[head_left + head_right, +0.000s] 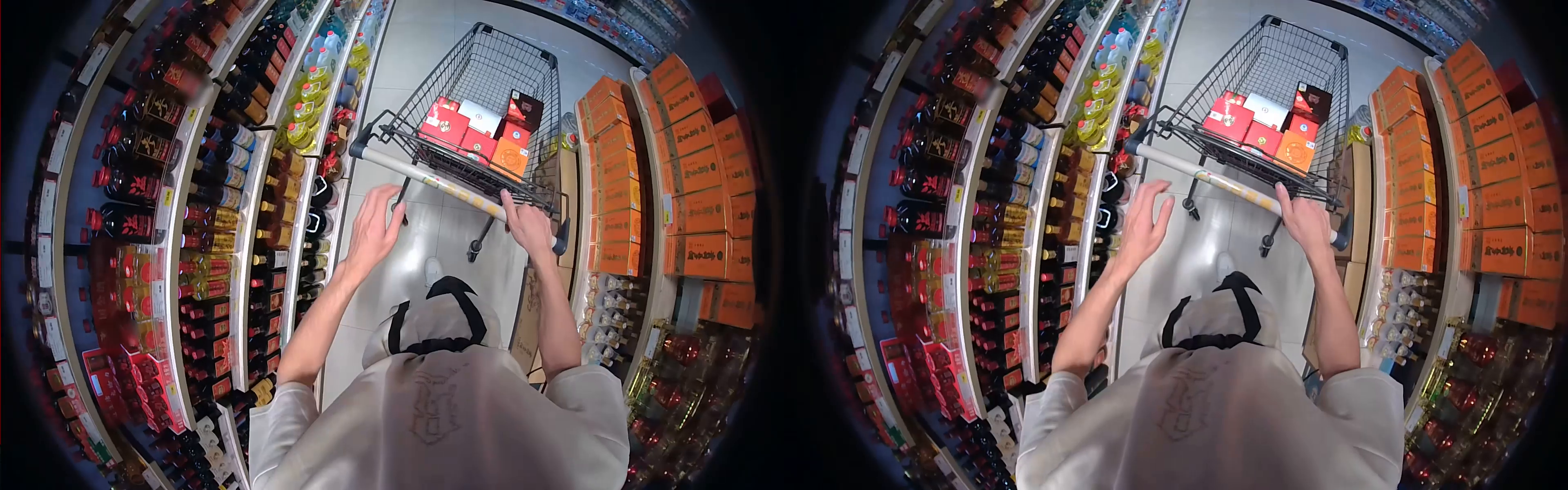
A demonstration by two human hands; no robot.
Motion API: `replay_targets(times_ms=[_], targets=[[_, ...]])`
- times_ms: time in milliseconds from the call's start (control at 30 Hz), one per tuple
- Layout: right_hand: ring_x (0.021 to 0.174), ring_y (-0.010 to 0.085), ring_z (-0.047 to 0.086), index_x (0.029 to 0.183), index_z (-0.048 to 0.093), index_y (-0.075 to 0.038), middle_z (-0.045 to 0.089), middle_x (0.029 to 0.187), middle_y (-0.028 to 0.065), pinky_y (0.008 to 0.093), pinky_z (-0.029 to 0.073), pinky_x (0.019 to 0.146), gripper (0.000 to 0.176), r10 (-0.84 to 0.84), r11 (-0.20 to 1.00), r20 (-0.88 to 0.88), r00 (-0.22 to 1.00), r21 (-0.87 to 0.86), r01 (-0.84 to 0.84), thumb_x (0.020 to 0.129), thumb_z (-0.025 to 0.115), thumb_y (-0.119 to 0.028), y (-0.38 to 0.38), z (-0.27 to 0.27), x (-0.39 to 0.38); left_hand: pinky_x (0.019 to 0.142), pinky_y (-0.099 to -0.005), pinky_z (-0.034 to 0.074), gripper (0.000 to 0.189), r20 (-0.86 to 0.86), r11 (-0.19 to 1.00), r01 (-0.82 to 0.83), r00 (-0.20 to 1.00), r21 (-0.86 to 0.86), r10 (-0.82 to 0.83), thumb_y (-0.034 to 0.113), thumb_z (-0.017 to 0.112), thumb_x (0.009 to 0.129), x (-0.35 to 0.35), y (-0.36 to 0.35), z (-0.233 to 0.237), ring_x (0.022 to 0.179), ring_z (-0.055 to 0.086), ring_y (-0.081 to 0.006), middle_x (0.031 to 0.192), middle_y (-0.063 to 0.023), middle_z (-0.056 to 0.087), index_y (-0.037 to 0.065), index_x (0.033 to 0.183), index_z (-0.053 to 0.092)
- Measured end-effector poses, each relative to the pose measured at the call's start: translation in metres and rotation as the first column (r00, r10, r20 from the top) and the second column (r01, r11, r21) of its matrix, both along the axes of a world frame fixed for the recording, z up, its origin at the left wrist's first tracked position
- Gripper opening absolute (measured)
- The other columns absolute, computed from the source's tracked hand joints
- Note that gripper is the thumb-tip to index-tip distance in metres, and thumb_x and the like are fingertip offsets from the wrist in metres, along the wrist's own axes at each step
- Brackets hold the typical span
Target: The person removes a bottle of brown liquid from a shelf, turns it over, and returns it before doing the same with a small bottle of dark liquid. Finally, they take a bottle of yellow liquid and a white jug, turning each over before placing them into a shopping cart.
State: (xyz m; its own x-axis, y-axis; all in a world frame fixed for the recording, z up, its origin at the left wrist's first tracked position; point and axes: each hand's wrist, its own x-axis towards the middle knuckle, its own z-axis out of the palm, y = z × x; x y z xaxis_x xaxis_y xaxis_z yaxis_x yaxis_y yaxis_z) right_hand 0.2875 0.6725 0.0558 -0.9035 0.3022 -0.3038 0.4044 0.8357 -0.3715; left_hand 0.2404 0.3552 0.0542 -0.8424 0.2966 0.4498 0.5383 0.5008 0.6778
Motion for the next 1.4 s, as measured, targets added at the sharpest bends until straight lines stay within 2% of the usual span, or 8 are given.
replay_targets(times_ms=[133, 233, 467, 733, 900, 967, 1200, 1400], targets=[[0.081, 0.0421, 0.069, 0.060, 0.072, -0.004, 0.069, 0.070, 0.0212, 0.0454, 0.051, 0.088, 0.082, 0.064, 0.995, 0.142, 0.988, -0.086, -0.052, 0.102, 0.029, -0.060, 0.008, 0.007, -0.012, 0.090, -0.0430, 0.049, 0.020, -0.266, 0.997, -0.028, 0.964, -0.066, 0.010, 0.017, 0.059, 0.097, -0.089, 0.045, -0.009, 0.092, 0.065, -0.0351, 0.094, -0.0183, 0.069, -0.001, 0.102, 0.068], [0.083, 0.0431, 0.068, 0.064, 0.073, -0.003, 0.068, 0.071, 0.0230, 0.0466, 0.051, 0.089, 0.078, 0.070, 0.989, 0.155, 0.985, -0.141, -0.048, 0.102, 0.032, -0.058, 0.012, 0.006, -0.019, 0.083, -0.0461, 0.052, 0.045, 0.084, 0.860, 0.004, 0.995, -0.510, 0.045, 0.033, 0.053, 0.096, -0.118, 0.058, -0.025, 0.063, 0.065, -0.0400, 0.059, -0.0172, 0.064, 0.005, 0.068, 0.074], [0.086, 0.0475, 0.065, 0.081, 0.074, 0.000, 0.068, 0.077, 0.0256, 0.0520, 0.051, 0.086, 0.064, 0.084, 0.983, 0.122, 0.989, -0.175, -0.062, 0.103, 0.039, -0.050, 0.030, -0.001, -0.038, 0.086, -0.0511, 0.052, 0.054, 0.411, 0.632, 0.296, 0.911, -0.716, 0.039, 0.042, 0.044, 0.094, -0.156, 0.075, -0.013, 0.082, 0.069, -0.0440, 0.079, -0.0254, 0.070, 0.001, 0.079, 0.076], [0.089, 0.0466, 0.066, 0.092, 0.075, -0.002, 0.068, 0.081, 0.0263, 0.0500, 0.051, 0.087, 0.055, 0.108, 0.981, 0.154, 0.982, -0.174, -0.081, 0.101, 0.043, -0.046, 0.055, 0.003, -0.091, 0.088, -0.0514, 0.052, 0.056, 0.646, 0.592, 0.534, 0.763, -0.604, -0.029, 0.043, 0.043, 0.093, -0.207, 0.093, -0.002, 0.087, 0.067, -0.0468, 0.083, -0.0285, 0.070, -0.003, 0.081, 0.073], [0.090, 0.0433, 0.068, 0.099, 0.075, -0.003, 0.068, 0.079, 0.0249, 0.0462, 0.051, 0.087, 0.054, 0.137, 0.963, 0.226, 0.964, -0.257, -0.076, 0.098, 0.047, -0.049, 0.081, -0.009, -0.137, 0.072, -0.0494, 0.054, 0.053, 0.365, 0.718, 0.280, 0.930, -0.637, -0.039, 0.037, 0.048, 0.095, -0.225, 0.101, -0.027, 0.067, 0.067, -0.0419, 0.066, -0.0208, 0.067, 0.000, 0.063, 0.070], [0.088, 0.0416, 0.069, 0.094, 0.075, -0.002, 0.068, 0.076, 0.0235, 0.0454, 0.051, 0.085, 0.057, 0.128, 0.956, 0.266, 0.955, -0.289, -0.047, 0.098, 0.047, -0.052, 0.087, -0.009, -0.160, 0.062, -0.0441, 0.053, 0.049, 0.007, 0.869, 0.070, 0.997, -0.490, -0.077, 0.030, 0.055, 0.094, -0.230, 0.102, -0.042, 0.051, 0.062, -0.0358, 0.053, -0.0145, 0.062, 0.004, 0.054, 0.066], [0.074, 0.0353, 0.069, 0.080, 0.068, -0.001, 0.063, 0.063, 0.0173, 0.0440, 0.051, 0.077, 0.069, 0.076, 0.964, 0.293, 0.953, -0.267, 0.005, 0.096, 0.047, -0.065, 0.110, -0.005, -0.225, 0.054, -0.0380, 0.049, 0.044, -0.099, 0.930, 0.022, 0.993, -0.366, -0.062, 0.024, 0.063, 0.089, -0.286, 0.125, -0.046, 0.040, 0.055, -0.0302, 0.047, -0.0105, 0.057, 0.008, 0.048, 0.061], [0.059, 0.0307, 0.066, 0.079, 0.067, -0.003, 0.059, 0.055, 0.0135, 0.0429, 0.050, 0.066, 0.057, 0.021, 0.959, 0.221, 0.975, -0.282, 0.043, 0.097, 0.054, -0.056, 0.123, 0.000, -0.283, 0.051, -0.0344, 0.045, 0.042, -0.119, 0.945, 0.003, 0.992, -0.328, -0.044, 0.022, 0.065, 0.087, -0.337, 0.145, -0.060, 0.042, 0.055, -0.0252, 0.047, -0.0051, 0.056, 0.011, 0.047, 0.059]])
